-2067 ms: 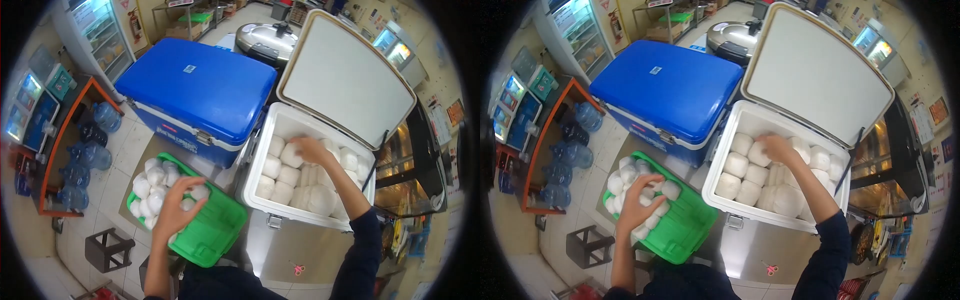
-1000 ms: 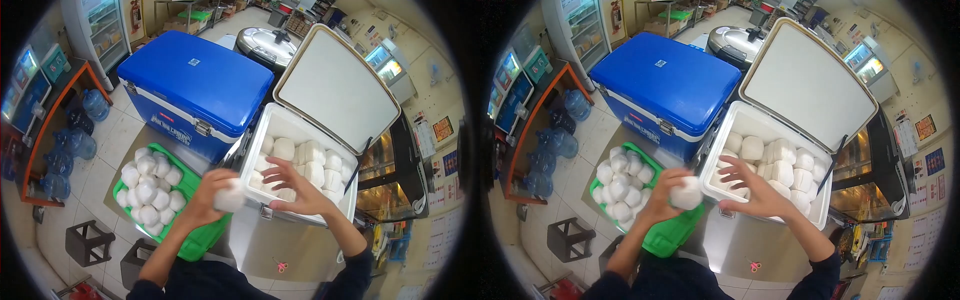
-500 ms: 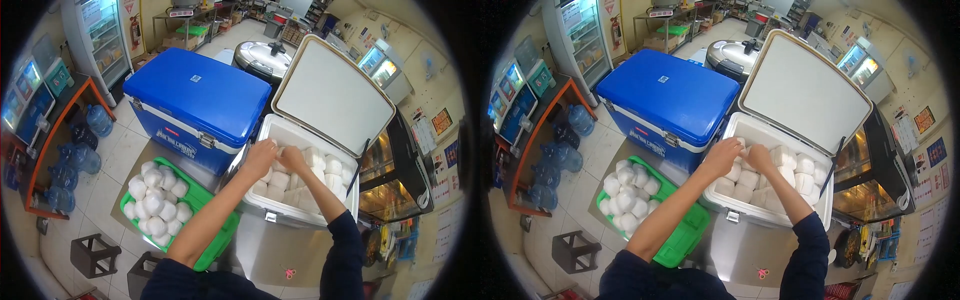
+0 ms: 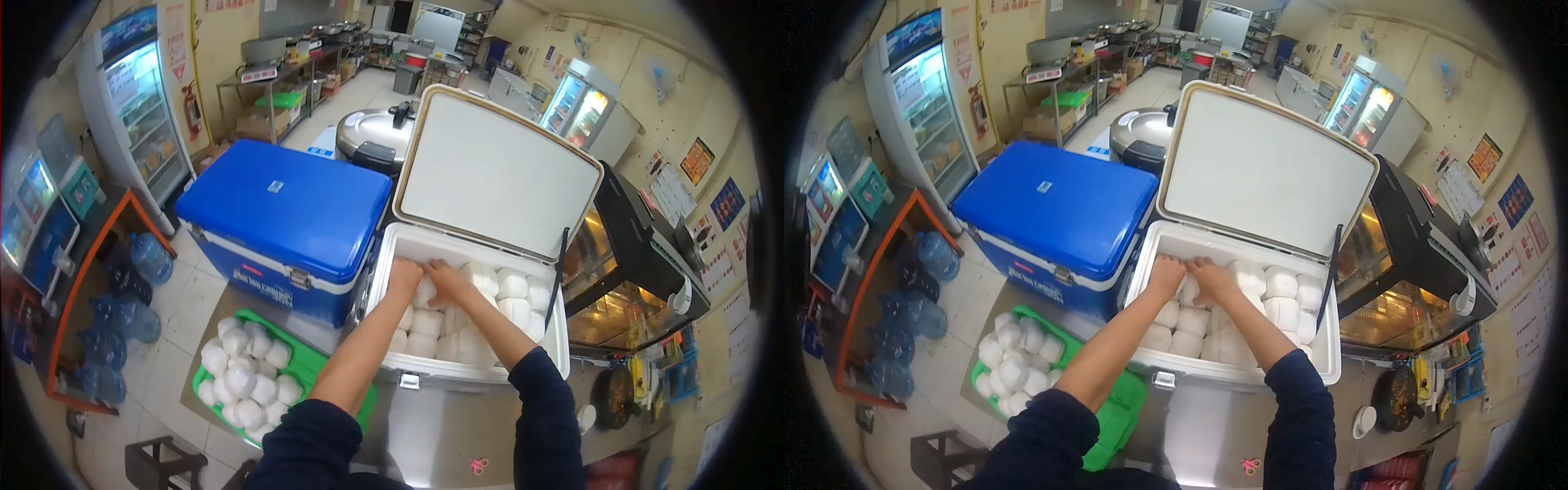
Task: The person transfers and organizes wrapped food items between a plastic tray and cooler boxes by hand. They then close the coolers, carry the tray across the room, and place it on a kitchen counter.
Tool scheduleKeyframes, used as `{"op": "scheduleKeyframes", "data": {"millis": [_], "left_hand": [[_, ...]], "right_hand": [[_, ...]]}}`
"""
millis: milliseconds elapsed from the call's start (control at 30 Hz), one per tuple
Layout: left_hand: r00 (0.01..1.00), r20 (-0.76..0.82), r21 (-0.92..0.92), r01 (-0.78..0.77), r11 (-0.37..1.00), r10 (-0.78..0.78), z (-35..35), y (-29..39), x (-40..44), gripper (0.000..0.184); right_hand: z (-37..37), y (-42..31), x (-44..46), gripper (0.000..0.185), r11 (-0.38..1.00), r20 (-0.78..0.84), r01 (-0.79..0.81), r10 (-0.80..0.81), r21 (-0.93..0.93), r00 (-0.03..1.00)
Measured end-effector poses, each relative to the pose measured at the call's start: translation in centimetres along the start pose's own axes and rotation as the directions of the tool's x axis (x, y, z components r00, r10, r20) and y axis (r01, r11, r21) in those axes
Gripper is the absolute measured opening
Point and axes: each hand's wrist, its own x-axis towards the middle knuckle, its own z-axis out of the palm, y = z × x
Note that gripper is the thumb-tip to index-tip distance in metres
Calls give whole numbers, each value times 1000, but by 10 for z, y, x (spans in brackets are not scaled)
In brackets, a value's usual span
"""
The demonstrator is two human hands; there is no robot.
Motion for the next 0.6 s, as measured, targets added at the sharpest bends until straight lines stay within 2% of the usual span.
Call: {"op": "scheduleKeyframes", "data": {"millis": [67, 100, 133, 200, 233, 300, 333, 367, 433, 500, 567, 600], "left_hand": [[997, -24, 37, -66, 997, 67, -6, -2, -7, 25], [998, -14, 49, -65, 997, 65, -3, 1, -10, 25], [997, -76, 91, -2, 996, 9, 14, 10, -6, 26], [989, -117, -13, 85, 996, -86, 35, 18, 0, 32], [991, -108, -15, 77, 997, -78, 19, 14, -4, 32], [997, 57, -189, -48, 981, 60, -34, -7, -21, 34], [989, 45, -217, -127, 968, 140, -33, -14, -22, 34], [989, 54, -217, -123, 968, 138, -21, -16, -18, 34], [982, -56, -149, -189, 971, 183, 16, -14, -11, 32], [957, -157, -74, -258, 963, 244, 17, -14, -4, 21], [994, -112, -52, -11, 999, 6, 54, 7, 15, 26], [985, -147, -1, 96, 995, -95, 69, 22, 20, 28]], "right_hand": [[-3, -11, 0, 88, 995, 33, -90, 92, -54, 995], [-1, -14, 1, 88, 996, 29, -84, 85, -40, 996], [3, -15, 2, 81, 994, -18, -93, 92, -66, 996], [8, -12, -3, 74, 991, -52, -108, 103, -85, 993], [4, -9, -6, 70, 981, -61, -172, 167, -87, 984], [-11, -21, -27, 65, 967, -59, -241, 237, -78, 970], [-36, -39, -46, 58, 981, -195, -191, 190, 15, 962], [-65, -58, -66, 51, 987, -331, -125, 150, 97, 931], [-116, -114, -110, 43, 922, -335, 55, 83, 383, 939], [-133, -156, -157, 42, 702, -264, 216, -42, 678, 964], [-118, -187, -186, 38, 598, -305, 338, -160, 727, 939], [-97, -198, -200, 38, 551, -269, 337, -204, 763, 941]]}}
